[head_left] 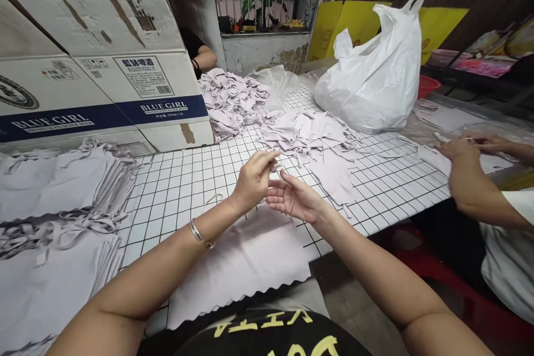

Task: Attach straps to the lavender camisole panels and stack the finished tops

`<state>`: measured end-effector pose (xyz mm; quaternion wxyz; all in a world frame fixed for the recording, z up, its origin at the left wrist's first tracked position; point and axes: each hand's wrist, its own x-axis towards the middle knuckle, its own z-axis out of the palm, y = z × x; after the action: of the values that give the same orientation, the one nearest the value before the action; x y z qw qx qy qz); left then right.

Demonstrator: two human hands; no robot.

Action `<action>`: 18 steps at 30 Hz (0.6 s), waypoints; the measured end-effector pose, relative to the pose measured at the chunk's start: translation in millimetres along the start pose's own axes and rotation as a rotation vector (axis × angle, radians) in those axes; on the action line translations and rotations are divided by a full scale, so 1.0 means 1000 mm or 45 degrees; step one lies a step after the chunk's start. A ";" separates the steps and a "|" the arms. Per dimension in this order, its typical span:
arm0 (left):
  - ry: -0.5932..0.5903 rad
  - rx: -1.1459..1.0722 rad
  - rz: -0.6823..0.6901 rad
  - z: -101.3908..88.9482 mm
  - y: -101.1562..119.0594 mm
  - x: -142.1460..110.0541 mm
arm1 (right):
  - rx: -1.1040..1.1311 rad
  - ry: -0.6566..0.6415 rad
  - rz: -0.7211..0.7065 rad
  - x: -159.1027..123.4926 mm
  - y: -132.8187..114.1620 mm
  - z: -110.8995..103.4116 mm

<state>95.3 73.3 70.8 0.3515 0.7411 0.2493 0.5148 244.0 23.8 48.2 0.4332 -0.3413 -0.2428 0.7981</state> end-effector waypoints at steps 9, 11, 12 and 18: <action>-0.236 0.051 0.055 -0.007 -0.009 -0.035 | -0.139 0.115 -0.198 -0.007 -0.018 0.003; -0.404 0.283 0.015 -0.009 -0.014 -0.031 | -0.257 0.186 -0.273 -0.009 -0.018 0.002; -0.467 0.406 -0.002 -0.009 -0.017 -0.029 | -0.305 0.218 -0.295 -0.011 -0.018 0.001; -0.543 0.640 0.057 -0.004 -0.033 -0.022 | -0.510 0.214 0.001 -0.025 -0.022 -0.013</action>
<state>83.7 79.3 32.9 0.1906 0.9010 0.2729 0.2780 274.9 14.5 63.2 0.3751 -0.4860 -0.3595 0.7028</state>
